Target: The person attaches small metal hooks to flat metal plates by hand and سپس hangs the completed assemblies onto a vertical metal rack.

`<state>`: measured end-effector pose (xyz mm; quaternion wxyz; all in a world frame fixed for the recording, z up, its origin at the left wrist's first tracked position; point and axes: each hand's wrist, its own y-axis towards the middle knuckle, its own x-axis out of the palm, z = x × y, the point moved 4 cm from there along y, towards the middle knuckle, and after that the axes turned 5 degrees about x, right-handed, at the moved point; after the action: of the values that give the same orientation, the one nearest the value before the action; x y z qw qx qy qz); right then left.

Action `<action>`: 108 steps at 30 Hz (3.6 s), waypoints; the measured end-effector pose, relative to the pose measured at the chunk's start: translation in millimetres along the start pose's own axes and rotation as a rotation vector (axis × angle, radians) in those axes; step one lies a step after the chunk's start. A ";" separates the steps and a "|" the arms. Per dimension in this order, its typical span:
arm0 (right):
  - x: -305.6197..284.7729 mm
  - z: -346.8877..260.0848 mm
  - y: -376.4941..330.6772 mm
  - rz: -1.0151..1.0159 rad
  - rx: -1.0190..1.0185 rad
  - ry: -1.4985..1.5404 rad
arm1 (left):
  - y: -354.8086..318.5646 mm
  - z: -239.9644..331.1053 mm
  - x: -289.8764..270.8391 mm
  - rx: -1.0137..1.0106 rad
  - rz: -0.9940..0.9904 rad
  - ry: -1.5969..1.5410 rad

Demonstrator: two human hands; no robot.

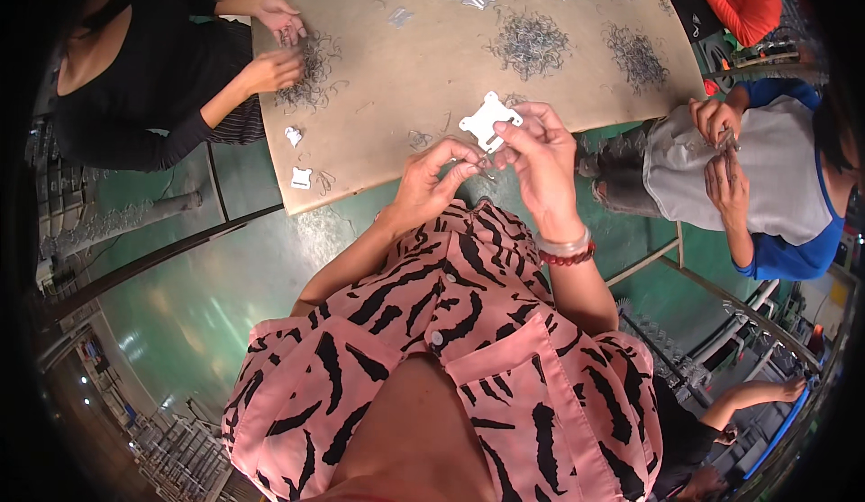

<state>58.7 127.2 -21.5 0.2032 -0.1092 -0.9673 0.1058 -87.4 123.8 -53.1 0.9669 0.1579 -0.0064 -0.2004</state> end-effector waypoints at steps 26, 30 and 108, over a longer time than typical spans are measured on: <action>2.1 -15.7 -42.5 0.106 -0.249 -0.280 | -4.4 -235.9 -269.3 -0.350 -0.022 1.396; -12.2 -15.4 -45.6 0.125 -0.231 -0.190 | 24.7 -188.1 -241.7 -0.048 0.103 1.287; 1.9 -20.2 -4.3 -0.178 0.081 -0.082 | -21.9 28.1 26.0 -0.044 0.100 -0.042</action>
<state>64.6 126.8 -1.7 0.1765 -0.0100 -0.9755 0.1306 -74.1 86.1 -34.4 0.9786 0.1318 -0.0303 -0.1553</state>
